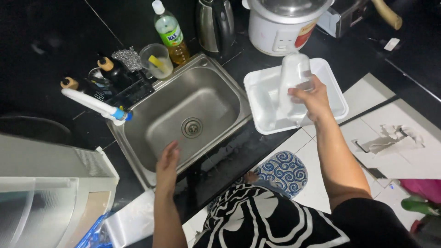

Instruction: Filling small plastic bags with water from a dispenser and tying them to create ice bags.

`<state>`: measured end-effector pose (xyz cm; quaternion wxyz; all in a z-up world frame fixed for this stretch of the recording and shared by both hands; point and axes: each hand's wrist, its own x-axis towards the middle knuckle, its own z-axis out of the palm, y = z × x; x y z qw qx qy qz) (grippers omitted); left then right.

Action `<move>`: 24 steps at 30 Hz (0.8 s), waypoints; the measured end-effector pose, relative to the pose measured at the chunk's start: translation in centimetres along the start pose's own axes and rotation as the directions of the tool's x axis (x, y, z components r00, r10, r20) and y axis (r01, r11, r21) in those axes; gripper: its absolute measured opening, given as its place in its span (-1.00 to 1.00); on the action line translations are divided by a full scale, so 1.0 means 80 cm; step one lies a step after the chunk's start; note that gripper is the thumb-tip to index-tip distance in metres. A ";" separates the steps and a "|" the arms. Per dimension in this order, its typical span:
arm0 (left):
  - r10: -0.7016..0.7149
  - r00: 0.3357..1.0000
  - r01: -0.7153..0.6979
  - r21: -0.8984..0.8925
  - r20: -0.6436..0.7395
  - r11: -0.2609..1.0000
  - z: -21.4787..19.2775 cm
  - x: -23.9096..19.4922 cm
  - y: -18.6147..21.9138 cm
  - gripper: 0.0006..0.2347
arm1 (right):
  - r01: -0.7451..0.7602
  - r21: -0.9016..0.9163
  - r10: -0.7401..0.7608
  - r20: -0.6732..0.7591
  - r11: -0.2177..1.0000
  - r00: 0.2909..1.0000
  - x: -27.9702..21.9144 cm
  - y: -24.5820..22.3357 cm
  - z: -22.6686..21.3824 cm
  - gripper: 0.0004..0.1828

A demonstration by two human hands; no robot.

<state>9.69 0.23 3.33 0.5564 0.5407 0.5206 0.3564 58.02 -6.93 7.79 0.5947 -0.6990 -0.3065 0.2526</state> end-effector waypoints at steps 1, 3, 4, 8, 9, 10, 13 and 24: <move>0.000 1.000 0.000 -0.003 -0.005 1.000 -0.005 -0.010 0.005 -0.68 | 0.003 -0.001 -0.003 0.005 1.000 1.000 0.012 0.014 0.000 -0.31; -0.097 0.990 0.098 0.008 -0.102 0.995 -0.018 -0.029 0.017 -0.67 | -0.135 -0.126 0.132 -0.034 0.983 0.991 0.036 0.041 0.003 -0.18; -0.094 0.990 0.096 0.007 -0.108 0.995 -0.023 -0.030 0.009 -0.67 | -0.130 -0.124 0.128 -0.028 0.984 0.991 0.038 0.033 0.012 -0.18; -0.137 0.972 0.152 0.067 -0.193 0.986 -0.041 -0.047 -0.009 -0.58 | -0.487 -0.366 0.501 -0.061 0.793 0.863 0.039 0.025 0.042 0.12; -0.164 0.964 0.194 0.131 -0.210 0.972 -0.044 -0.051 -0.009 -0.57 | -0.464 -0.506 0.491 -0.088 0.727 0.867 0.041 0.028 0.049 0.09; -0.166 0.962 0.196 0.127 -0.218 0.972 -0.045 -0.056 -0.006 -0.57 | -0.458 -0.511 0.490 -0.081 0.728 0.868 0.046 0.045 0.047 0.09; -0.160 0.961 0.194 0.136 -0.226 0.972 -0.053 -0.071 -0.006 -0.54 | -0.276 -0.780 0.466 0.022 0.561 0.885 0.053 0.078 0.043 0.08; 0.408 0.777 -0.248 0.362 -0.479 0.898 -0.137 -0.105 -0.103 -0.84 | 0.047 -0.909 0.036 0.068 0.413 0.997 0.057 0.109 0.065 -0.07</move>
